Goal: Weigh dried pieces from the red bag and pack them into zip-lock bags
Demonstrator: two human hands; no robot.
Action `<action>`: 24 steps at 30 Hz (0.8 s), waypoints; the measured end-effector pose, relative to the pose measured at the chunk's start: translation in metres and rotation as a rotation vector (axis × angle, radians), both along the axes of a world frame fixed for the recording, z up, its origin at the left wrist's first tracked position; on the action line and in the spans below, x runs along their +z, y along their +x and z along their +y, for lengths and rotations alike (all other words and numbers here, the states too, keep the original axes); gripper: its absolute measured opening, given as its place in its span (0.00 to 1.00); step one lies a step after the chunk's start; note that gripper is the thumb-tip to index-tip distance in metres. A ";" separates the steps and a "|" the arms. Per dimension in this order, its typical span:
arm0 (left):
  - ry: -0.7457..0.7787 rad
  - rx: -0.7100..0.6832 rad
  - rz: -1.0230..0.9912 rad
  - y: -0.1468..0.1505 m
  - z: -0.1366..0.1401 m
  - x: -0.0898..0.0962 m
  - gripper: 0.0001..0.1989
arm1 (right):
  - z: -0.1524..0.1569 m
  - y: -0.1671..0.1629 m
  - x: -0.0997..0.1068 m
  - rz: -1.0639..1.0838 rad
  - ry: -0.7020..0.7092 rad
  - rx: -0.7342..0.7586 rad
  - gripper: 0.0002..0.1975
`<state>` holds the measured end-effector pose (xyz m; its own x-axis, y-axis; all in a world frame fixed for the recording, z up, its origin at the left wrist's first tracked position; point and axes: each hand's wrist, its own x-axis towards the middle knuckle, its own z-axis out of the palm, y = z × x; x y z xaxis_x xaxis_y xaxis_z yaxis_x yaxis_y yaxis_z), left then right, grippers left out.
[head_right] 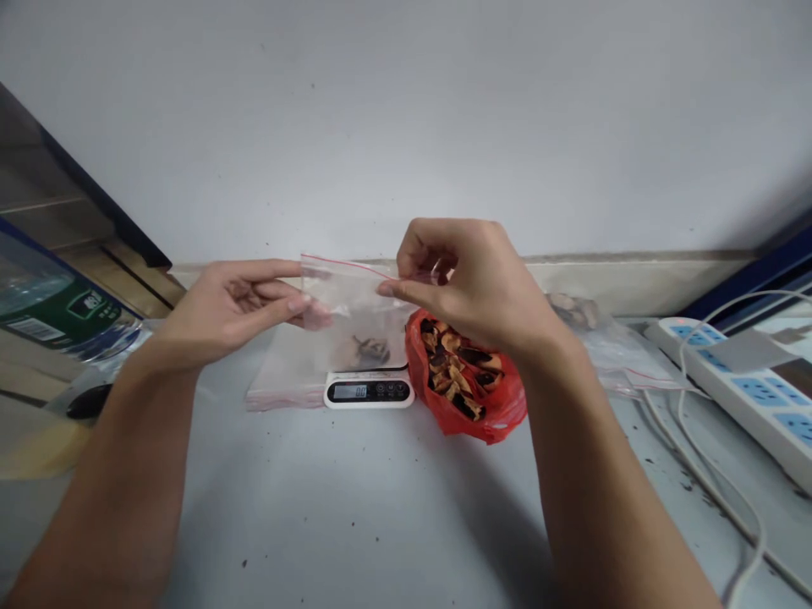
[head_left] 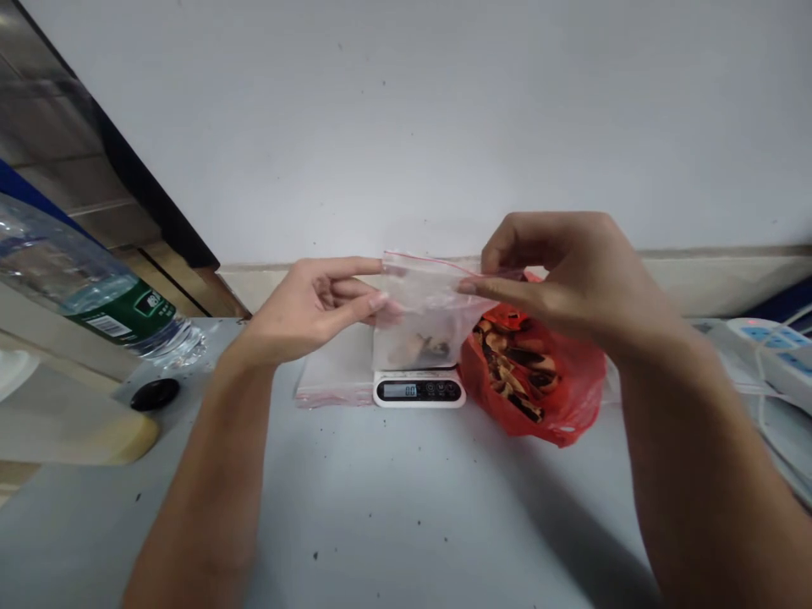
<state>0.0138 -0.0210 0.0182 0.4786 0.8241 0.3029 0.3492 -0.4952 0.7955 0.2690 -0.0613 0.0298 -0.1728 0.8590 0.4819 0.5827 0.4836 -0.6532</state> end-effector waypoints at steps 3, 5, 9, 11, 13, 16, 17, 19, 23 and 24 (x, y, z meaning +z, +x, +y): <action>0.061 0.037 -0.037 0.006 -0.002 0.000 0.10 | 0.000 0.004 0.001 -0.024 -0.051 0.060 0.15; 0.111 0.059 -0.043 0.010 -0.004 0.001 0.08 | 0.001 0.006 0.000 -0.031 -0.071 0.084 0.15; 0.165 0.053 0.038 0.012 -0.008 0.004 0.08 | 0.003 0.010 0.000 -0.072 -0.080 0.126 0.16; 0.228 0.060 0.078 0.013 -0.009 0.004 0.08 | 0.003 0.010 0.001 -0.081 -0.071 0.143 0.16; 0.314 0.075 0.116 0.014 -0.011 0.004 0.08 | 0.001 0.008 0.002 -0.062 -0.049 0.138 0.14; 0.414 0.063 0.167 0.020 -0.014 0.002 0.09 | -0.002 0.000 0.002 -0.086 -0.044 0.130 0.12; 0.435 0.049 0.178 0.022 -0.015 0.002 0.09 | -0.002 -0.003 0.002 -0.115 -0.053 0.132 0.12; 0.470 0.021 0.179 0.026 -0.016 0.001 0.10 | -0.002 -0.011 0.001 -0.160 -0.073 0.132 0.13; 0.458 -0.013 0.180 0.028 -0.014 -0.002 0.10 | 0.001 -0.023 -0.003 -0.098 -0.098 0.107 0.19; 0.450 -0.021 0.184 0.028 -0.013 -0.003 0.10 | 0.001 -0.025 -0.004 -0.067 -0.102 0.105 0.20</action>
